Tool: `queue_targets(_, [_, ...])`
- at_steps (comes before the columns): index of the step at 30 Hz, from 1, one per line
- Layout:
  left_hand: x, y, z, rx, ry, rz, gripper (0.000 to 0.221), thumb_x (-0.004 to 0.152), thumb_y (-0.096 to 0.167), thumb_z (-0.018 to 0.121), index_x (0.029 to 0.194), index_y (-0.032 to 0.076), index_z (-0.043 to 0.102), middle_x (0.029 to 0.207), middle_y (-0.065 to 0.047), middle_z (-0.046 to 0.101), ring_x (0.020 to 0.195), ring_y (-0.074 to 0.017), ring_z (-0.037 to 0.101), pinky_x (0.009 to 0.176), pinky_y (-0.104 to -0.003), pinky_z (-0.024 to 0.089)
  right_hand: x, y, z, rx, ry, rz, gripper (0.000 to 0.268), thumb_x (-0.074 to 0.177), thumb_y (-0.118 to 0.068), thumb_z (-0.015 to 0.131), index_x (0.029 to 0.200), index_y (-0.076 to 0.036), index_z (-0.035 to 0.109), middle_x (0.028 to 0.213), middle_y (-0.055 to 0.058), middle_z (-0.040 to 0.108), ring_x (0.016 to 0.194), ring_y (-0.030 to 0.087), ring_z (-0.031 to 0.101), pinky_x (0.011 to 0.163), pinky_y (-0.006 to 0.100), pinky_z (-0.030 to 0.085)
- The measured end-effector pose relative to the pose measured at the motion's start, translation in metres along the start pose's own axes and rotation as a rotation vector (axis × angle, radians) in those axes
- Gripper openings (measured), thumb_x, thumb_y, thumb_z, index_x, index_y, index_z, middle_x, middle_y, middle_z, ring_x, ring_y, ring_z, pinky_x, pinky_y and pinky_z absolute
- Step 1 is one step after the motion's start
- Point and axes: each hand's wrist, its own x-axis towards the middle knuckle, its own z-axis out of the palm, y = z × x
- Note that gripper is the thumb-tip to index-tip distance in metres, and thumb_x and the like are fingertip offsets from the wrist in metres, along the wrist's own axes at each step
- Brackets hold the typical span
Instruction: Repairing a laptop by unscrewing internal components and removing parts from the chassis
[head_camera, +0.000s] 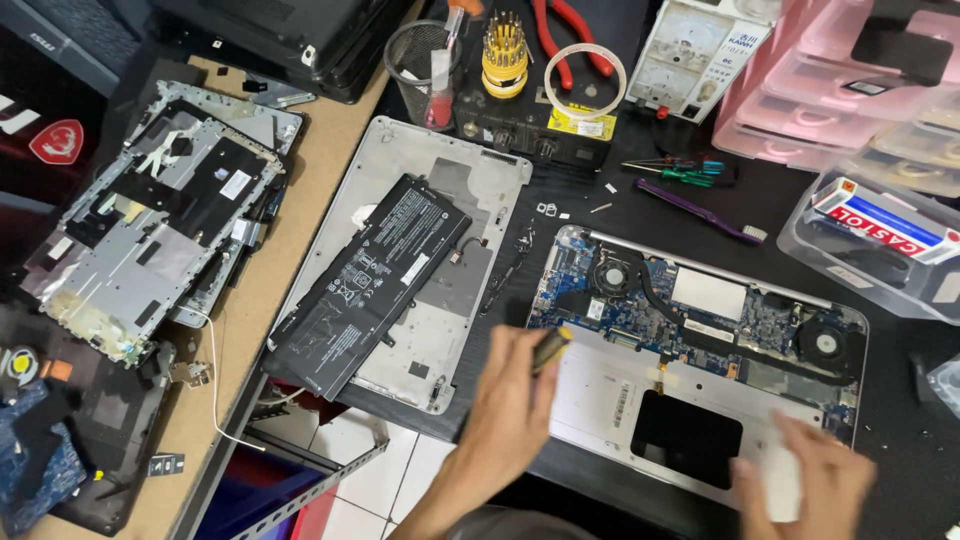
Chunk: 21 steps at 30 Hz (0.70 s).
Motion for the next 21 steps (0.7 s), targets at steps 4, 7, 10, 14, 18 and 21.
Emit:
queue_targets(4, [-0.010, 0.041, 0.016, -0.138, -0.158, 0.217, 0.045, 0.097, -0.007, 0.047, 0.141, -0.001, 0.046, 0.120, -0.020, 0.046, 0.098, -0.0333, 0.060, 0.090, -0.039, 0.057, 0.024, -0.065, 0.002, 0.455, -0.211, 0.024, 0.068, 0.090, -0.041, 0.054, 0.147, -0.004, 0.054, 0.117, 0.015, 0.063, 0.107, 0.024, 0.063, 0.102, 0.038, 0.044])
queue_targets(7, [-0.014, 0.076, 0.006, -0.150, -0.466, 0.149, 0.046, 0.101, 0.006, 0.042, 0.147, 0.009, 0.042, 0.116, -0.019, 0.045, 0.102, -0.0395, 0.056, 0.091, -0.050, 0.047, 0.035, -0.075, 0.009, 0.599, -0.264, 0.029, 0.063, 0.092, -0.044, 0.051, 0.141, -0.005, 0.059, 0.096, 0.009, 0.061, 0.085, 0.019, 0.060, 0.085, 0.031, 0.043])
queue_targets(10, [-0.023, 0.065, 0.026, -0.169, -0.523, 0.214, 0.040, 0.104, 0.012, 0.045, 0.144, 0.009, 0.043, 0.113, -0.020, 0.047, 0.105, -0.0442, 0.054, 0.088, -0.058, 0.045, 0.033, -0.072, 0.010, 0.672, -0.275, 0.095, 0.049, 0.093, -0.037, 0.055, 0.125, -0.004, 0.069, 0.093, 0.009, 0.064, 0.081, 0.019, 0.062, 0.077, 0.029, 0.046])
queue_targets(14, [-0.021, 0.065, 0.013, -0.257, -0.326, 0.496, 0.033, 0.099, 0.001, 0.054, 0.132, 0.002, 0.049, 0.114, -0.023, 0.055, 0.100, -0.0451, 0.060, 0.090, -0.053, 0.049, 0.025, -0.073, 0.008, 0.669, -0.241, 0.030, 0.048, 0.091, -0.034, 0.057, 0.125, -0.003, 0.069, 0.098, 0.011, 0.066, 0.088, 0.020, 0.065, 0.083, 0.027, 0.048])
queue_targets(18, [-0.005, 0.069, -0.018, -0.185, -0.520, 0.399, 0.038, 0.099, 0.014, 0.054, 0.136, 0.009, 0.049, 0.112, -0.017, 0.057, 0.101, -0.0393, 0.061, 0.093, -0.050, 0.047, 0.018, -0.080, 0.010, 0.733, -0.180, 0.018, 0.047, 0.094, -0.033, 0.053, 0.123, 0.001, 0.067, 0.107, 0.017, 0.068, 0.100, 0.024, 0.067, 0.091, 0.030, 0.049])
queue_targets(21, [0.029, 0.043, -0.029, -0.295, -0.580, 0.484, 0.040, 0.096, 0.040, 0.063, 0.126, 0.013, 0.061, 0.111, -0.008, 0.067, 0.105, -0.0255, 0.066, 0.098, -0.038, 0.048, 0.016, -0.086, 0.007, 0.781, -0.058, 0.125, 0.049, 0.095, -0.034, 0.050, 0.124, 0.003, 0.065, 0.096, 0.019, 0.071, 0.091, 0.026, 0.066, 0.088, 0.035, 0.052])
